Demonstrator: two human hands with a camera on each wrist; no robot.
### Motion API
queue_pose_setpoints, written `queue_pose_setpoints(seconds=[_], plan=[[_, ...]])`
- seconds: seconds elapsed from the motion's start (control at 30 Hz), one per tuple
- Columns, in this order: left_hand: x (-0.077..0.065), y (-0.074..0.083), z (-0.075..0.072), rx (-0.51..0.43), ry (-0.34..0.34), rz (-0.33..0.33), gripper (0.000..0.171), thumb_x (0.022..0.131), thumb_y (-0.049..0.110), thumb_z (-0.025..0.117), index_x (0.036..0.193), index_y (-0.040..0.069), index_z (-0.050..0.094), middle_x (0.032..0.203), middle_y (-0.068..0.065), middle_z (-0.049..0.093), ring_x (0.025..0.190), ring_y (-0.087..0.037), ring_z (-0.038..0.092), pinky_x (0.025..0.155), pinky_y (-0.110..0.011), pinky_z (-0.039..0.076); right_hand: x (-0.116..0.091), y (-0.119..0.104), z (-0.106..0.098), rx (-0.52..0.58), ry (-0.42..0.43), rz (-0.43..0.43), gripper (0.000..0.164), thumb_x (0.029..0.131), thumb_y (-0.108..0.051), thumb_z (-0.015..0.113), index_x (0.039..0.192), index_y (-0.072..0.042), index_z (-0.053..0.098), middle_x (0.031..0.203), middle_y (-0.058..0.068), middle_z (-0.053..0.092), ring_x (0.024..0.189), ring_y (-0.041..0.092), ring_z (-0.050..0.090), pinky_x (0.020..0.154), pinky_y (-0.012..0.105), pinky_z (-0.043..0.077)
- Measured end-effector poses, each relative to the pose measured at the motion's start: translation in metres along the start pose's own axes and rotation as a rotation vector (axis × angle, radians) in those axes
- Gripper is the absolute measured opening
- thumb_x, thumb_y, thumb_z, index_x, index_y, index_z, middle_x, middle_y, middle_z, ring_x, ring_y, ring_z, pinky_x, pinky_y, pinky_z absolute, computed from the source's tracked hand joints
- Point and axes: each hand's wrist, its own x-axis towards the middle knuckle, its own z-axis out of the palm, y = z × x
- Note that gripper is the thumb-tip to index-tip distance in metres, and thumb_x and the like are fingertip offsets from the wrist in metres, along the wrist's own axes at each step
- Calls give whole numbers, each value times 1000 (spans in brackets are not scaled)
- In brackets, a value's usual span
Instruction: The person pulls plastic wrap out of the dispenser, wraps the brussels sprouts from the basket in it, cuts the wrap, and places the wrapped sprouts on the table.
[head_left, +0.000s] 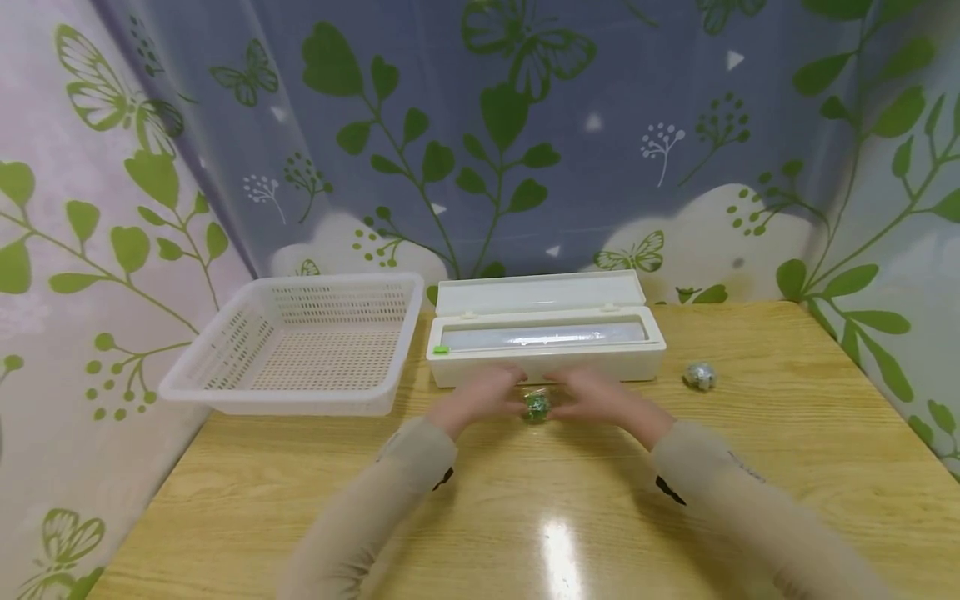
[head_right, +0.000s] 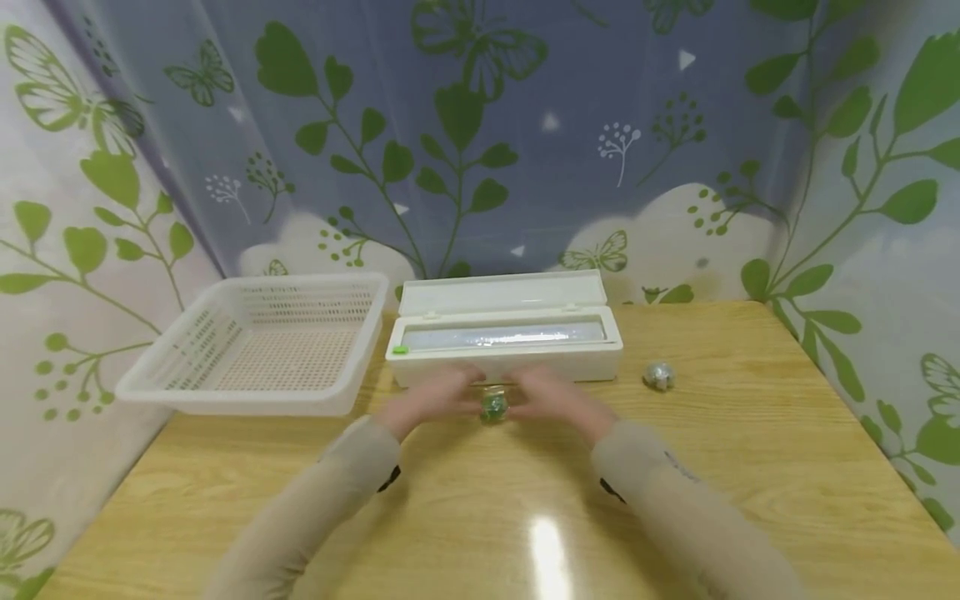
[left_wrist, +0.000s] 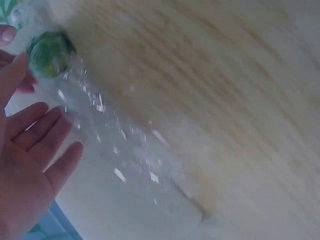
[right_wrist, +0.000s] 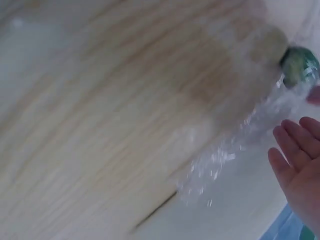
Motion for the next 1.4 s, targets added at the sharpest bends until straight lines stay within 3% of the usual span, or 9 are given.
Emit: queue_pose_setpoints(seconds=[0.27, 0.47, 0.57, 0.73, 0.83, 0.93, 1.03, 1.17, 1.4], plan=[[8, 11, 10, 25, -46, 53, 37, 75, 23, 71, 106, 9, 58, 96, -2, 61, 89, -15, 56, 79, -25, 44, 10, -6, 14, -41, 2, -74, 34, 71, -20, 74, 98, -3, 61, 87, 4, 62, 77, 18, 57, 69, 32, 47], [4, 16, 5, -1, -52, 25, 32, 76, 23, 70, 101, 8, 60, 91, 0, 62, 82, -12, 57, 73, -22, 45, 8, -11, 11, -45, 3, -44, 24, 74, -20, 71, 90, -4, 65, 79, 1, 63, 68, 10, 56, 61, 25, 46], [-5, 22, -3, 27, 68, 53, 32, 79, 25, 67, 103, 8, 58, 88, 1, 61, 71, -8, 55, 65, -19, 44, 3, -15, 7, 40, 42, 27, 20, 76, -20, 69, 87, -4, 64, 75, 1, 63, 63, 10, 54, 57, 24, 45], [-28, 45, -18, 96, 371, 218, 25, 84, 27, 60, 100, 8, 60, 92, -1, 61, 73, -10, 56, 63, -19, 45, -11, -25, -1, 231, 161, 183, 23, 81, -22, 64, 91, -2, 64, 77, 4, 64, 68, 15, 58, 57, 28, 47], [-38, 56, -22, -35, 391, 224, 22, 85, 22, 59, 99, 5, 61, 95, -5, 62, 82, -15, 59, 69, -22, 47, -17, -29, -7, 355, 262, 252, 29, 83, -25, 62, 97, -1, 65, 84, 9, 65, 77, 23, 61, 63, 33, 49], [-42, 56, -18, -214, 352, 102, 23, 87, 19, 57, 104, 5, 60, 101, -6, 61, 90, -17, 58, 74, -26, 47, -22, -32, -13, 506, 335, 324, 36, 84, -30, 60, 100, 1, 64, 90, 12, 65, 82, 25, 61, 68, 37, 49], [-40, 49, -9, -441, 343, 13, 24, 88, 16, 55, 108, 3, 58, 106, -9, 58, 96, -21, 56, 75, -26, 46, -27, -36, -18, 651, 332, 398, 42, 84, -34, 58, 104, 3, 61, 93, 14, 64, 86, 25, 60, 75, 42, 47], [-37, 43, -1, -695, 340, 23, 27, 88, 10, 54, 112, -1, 54, 111, -15, 56, 99, -24, 55, 74, -23, 47, -34, -42, -16, 775, 294, 456, 52, 86, -34, 57, 114, 9, 50, 98, 18, 62, 92, 27, 59, 84, 46, 42], [-42, 42, 3, -739, 271, 31, 26, 88, 10, 54, 111, -2, 58, 108, -12, 59, 95, -21, 58, 72, -19, 47, -46, -54, -4, 826, 224, 523, 40, 90, -29, 50, 106, 7, 46, 95, 17, 62, 91, 27, 56, 80, 46, 43]])
